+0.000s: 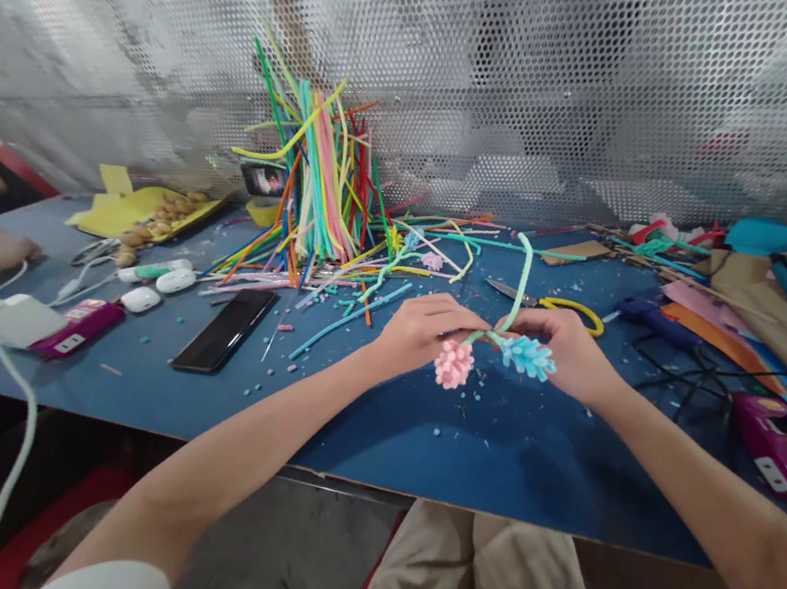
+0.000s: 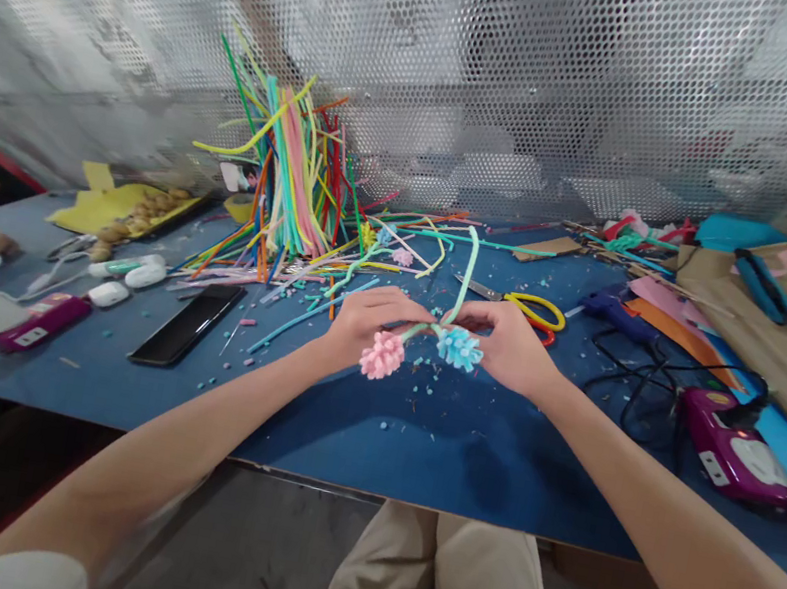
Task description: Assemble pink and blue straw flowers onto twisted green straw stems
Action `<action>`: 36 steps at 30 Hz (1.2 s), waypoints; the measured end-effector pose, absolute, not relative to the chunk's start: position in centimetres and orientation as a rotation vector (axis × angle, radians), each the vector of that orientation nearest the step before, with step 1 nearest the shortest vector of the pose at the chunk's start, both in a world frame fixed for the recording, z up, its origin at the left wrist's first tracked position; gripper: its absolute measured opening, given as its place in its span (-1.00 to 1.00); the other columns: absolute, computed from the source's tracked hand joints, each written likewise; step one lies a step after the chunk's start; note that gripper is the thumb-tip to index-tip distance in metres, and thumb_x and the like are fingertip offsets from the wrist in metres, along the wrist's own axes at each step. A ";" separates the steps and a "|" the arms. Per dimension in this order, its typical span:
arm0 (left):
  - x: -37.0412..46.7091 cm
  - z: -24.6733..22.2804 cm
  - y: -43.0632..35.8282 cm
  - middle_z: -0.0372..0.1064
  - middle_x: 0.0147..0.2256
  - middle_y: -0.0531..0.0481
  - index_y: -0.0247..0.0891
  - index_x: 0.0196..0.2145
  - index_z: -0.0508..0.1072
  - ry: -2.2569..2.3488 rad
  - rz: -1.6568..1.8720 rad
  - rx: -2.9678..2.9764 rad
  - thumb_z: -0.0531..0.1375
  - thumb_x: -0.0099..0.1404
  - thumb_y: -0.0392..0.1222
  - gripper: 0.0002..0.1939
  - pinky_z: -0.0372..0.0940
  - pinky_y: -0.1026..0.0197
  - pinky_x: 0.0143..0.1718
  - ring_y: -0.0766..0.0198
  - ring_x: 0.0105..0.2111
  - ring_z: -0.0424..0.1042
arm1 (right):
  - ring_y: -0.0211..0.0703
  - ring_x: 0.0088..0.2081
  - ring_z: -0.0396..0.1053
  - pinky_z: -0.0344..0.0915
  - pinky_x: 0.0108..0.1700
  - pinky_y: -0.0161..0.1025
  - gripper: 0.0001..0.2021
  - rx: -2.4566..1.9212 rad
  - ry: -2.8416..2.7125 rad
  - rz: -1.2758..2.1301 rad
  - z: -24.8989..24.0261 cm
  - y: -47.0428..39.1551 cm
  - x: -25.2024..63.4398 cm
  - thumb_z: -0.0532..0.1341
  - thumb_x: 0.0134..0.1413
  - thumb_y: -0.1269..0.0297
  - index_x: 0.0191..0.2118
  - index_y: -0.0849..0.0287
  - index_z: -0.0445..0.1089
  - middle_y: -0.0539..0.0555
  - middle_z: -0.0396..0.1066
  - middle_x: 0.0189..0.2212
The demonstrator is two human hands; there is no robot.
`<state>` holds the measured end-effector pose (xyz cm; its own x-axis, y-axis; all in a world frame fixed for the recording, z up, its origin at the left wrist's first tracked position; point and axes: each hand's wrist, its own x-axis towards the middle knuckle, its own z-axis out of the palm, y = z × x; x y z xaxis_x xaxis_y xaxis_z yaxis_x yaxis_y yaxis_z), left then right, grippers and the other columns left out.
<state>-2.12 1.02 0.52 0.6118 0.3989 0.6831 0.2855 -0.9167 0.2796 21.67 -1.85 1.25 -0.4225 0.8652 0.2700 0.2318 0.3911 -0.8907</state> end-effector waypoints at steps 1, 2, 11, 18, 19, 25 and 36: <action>-2.1 0.6 0.8 0.59 -0.25 -0.06 -0.15 -0.12 0.57 0.583 1.185 2.670 0.15 0.44 -0.15 -0.80 0.39 0.14 -0.16 0.26 -0.24 0.52 | -0.07 -0.35 0.51 0.43 -0.28 -0.15 -0.81 -0.939 -1.886 1.026 1.3 -1.9 21.7 0.37 0.01 0.21 -0.23 0.10 0.61 0.05 0.58 -0.38; -2.1 0.8 0.7 0.58 -0.27 -0.06 -0.15 -0.12 0.57 0.586 1.174 2.658 0.15 0.44 -0.15 -0.80 0.39 0.15 -0.16 0.26 -0.24 0.51 | -0.07 -0.35 0.51 0.43 -0.28 -0.15 -0.82 -0.936 -1.896 1.013 1.5 -2.0 21.7 0.36 0.01 0.24 -0.23 0.11 0.61 0.05 0.57 -0.39; -1.7 1.2 0.1 0.57 -0.29 -0.03 -0.15 -0.18 0.57 0.643 1.356 2.655 0.18 0.41 -0.17 -0.85 0.39 0.12 -0.07 0.24 -0.20 0.48 | -0.08 -0.32 0.49 0.40 -0.28 -0.18 -0.84 -0.843 -1.886 0.937 2.3 -2.7 21.5 0.35 -0.01 0.30 -0.25 0.10 0.59 0.04 0.57 -0.34; -1.6 0.7 0.1 0.55 -0.17 -0.08 -0.17 -0.10 0.50 0.536 1.376 2.639 0.15 0.42 -0.25 -0.84 0.41 0.18 -0.11 0.28 -0.15 0.51 | -0.12 -0.33 0.49 0.42 -0.28 -0.19 -0.85 -0.782 -1.787 1.129 1.9 -2.6 21.2 0.38 0.02 0.19 -0.25 0.07 0.56 0.02 0.54 -0.37; -1.6 0.6 0.1 0.54 -0.17 -0.09 -0.18 -0.09 0.50 0.543 1.375 2.630 0.16 0.42 -0.25 -0.84 0.41 0.19 -0.12 0.28 -0.16 0.51 | -0.16 -0.38 0.47 0.41 -0.33 -0.22 -0.86 -0.790 -1.794 1.113 1.9 -2.6 21.2 0.37 0.04 0.21 -0.25 0.07 0.55 0.01 0.53 -0.39; -1.1 0.2 -0.1 0.54 -0.26 -0.06 -0.22 -0.16 0.50 0.605 1.445 2.544 0.21 0.37 -0.25 -0.89 0.38 0.22 -0.23 0.30 -0.29 0.50 | -0.30 -0.63 0.27 0.19 -0.62 -0.30 -0.87 -0.933 -1.768 1.116 1.8 -2.7 21.1 0.32 0.10 0.18 -0.27 0.10 0.55 -0.04 0.43 -0.57; -0.4 0.2 -0.3 0.43 -0.47 0.03 -0.28 -0.28 0.53 0.805 1.453 2.395 0.25 0.36 -0.13 -0.84 0.18 0.33 -0.49 0.43 -0.55 0.26 | -0.16 -0.44 0.40 0.37 -0.37 -0.17 -0.81 -0.920 -1.623 1.180 0.6 -1.8 21.0 0.31 0.13 0.06 -0.33 0.05 0.55 0.02 0.49 -0.47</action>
